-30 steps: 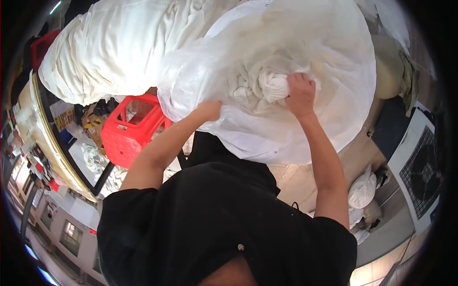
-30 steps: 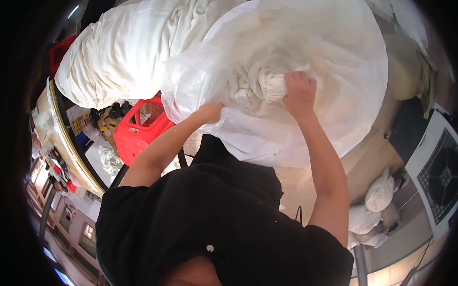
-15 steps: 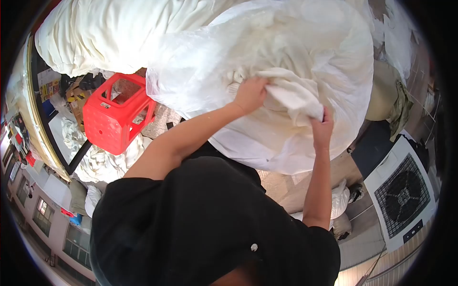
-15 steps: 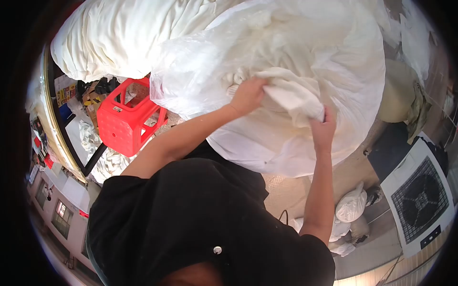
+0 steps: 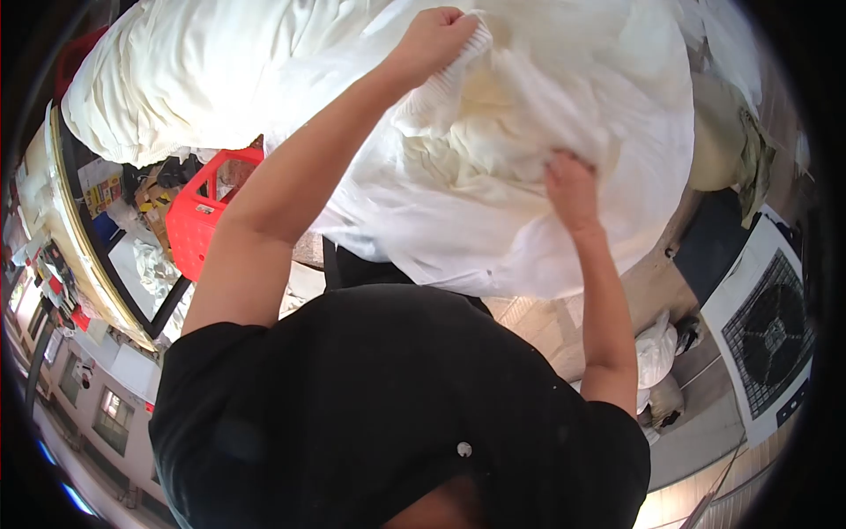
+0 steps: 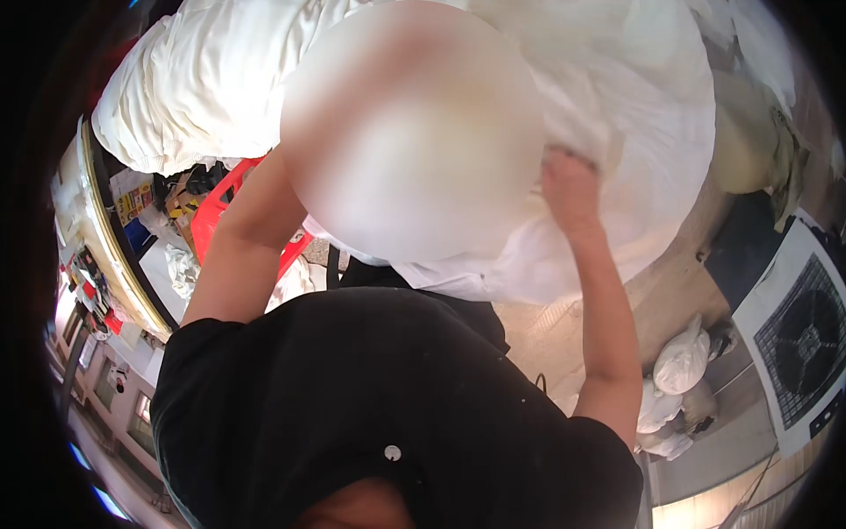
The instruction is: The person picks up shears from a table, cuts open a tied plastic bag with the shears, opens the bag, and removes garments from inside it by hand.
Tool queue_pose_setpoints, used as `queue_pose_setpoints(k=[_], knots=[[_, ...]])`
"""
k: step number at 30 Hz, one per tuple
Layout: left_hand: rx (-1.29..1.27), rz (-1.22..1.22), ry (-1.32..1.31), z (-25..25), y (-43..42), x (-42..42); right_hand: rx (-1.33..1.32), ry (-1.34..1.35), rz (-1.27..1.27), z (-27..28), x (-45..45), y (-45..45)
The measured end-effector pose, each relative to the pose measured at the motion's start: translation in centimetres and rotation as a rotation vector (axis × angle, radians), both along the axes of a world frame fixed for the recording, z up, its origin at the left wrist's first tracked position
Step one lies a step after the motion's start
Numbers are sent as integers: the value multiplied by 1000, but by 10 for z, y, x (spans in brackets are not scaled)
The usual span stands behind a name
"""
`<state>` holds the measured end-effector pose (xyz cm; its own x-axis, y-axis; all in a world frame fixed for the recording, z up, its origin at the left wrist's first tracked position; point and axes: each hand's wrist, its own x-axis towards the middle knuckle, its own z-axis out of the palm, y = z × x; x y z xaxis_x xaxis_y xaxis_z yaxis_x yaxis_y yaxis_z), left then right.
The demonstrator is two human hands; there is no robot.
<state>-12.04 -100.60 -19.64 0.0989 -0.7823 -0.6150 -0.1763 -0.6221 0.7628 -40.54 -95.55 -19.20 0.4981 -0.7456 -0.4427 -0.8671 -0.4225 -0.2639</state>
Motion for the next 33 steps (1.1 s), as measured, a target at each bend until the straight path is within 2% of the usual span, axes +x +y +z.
queue_pose_setpoints(k=[1,2,3,4,5,6,7,8,9,10,11,12,13,14,15,16,17,19,20,22,23,24,25,26,27,29,30,31,33], knots=[[67,-81,-65,0,4,0,-145,-8,-39,15,4,-12],[-35,36,118,-8,12,-4,-300,-13,-83,26,7,-27],[-139,155,302,-15,17,-11,-376,-131,-109,24,5,-42],[-141,128,306,-16,20,-21,-457,-248,-134,22,0,-51],[-127,3,321,-12,25,-33,-470,-243,-159,25,-1,-46],[-114,-117,329,-11,29,-43,-570,-99,-73,28,7,-40],[-201,-244,214,-16,34,-54,-662,47,14,31,17,-33],[-286,-366,95,-22,37,-65,-565,-113,63,36,25,-21],[-231,-506,-49,-27,37,-73,-464,-273,110,41,29,-4],[-230,-525,-55,-26,33,-80,-219,-403,163,35,27,16],[-152,-360,169,-25,28,-87,173,-73,66,53,25,39],[-69,-196,390,-25,22,-94,315,155,-27,45,4,45],[-34,-63,374,-17,7,-97,466,382,-123,32,-33,55],[84,50,517,-17,-9,-93,366,402,-309,19,-84,64],[82,199,629,-6,-27,-89,350,335,-417,-1,-142,69],[19,235,637,-11,-51,-80,271,367,-512,5,-172,70],[-86,192,665,34,-64,-84,222,401,-585,10,-188,70],[-179,249,386,64,-87,-82,223,395,-574,20,-168,67],[-244,118,479,57,-98,-69,211,404,-548,27,-153,63],[-286,72,476,70,-103,-58,265,394,-524,39,-123,52],[-194,38,851,76,-102,-49,331,138,-553,43,-108,48],[-150,19,1031,84,-99,-46,396,-123,-572,44,-92,45],[-88,-2,1203,93,-95,-43,380,-261,-564,43,-76,44],[-178,117,935,107,-91,-43,358,-394,-554,40,-63,41],[-264,231,670,118,-91,-45,351,-402,-556,35,-50,38],[-372,217,745,128,-111,-17,107,-513,-408,18,-31,31],[-475,212,819,137,-119,-1,69,-587,-436,7,-29,22],[-563,238,776,156,-128,9,32,-664,-460,-4,-27,7],[-720,286,715,203,-139,11,-412,-679,-420,-6,-26,-29]])
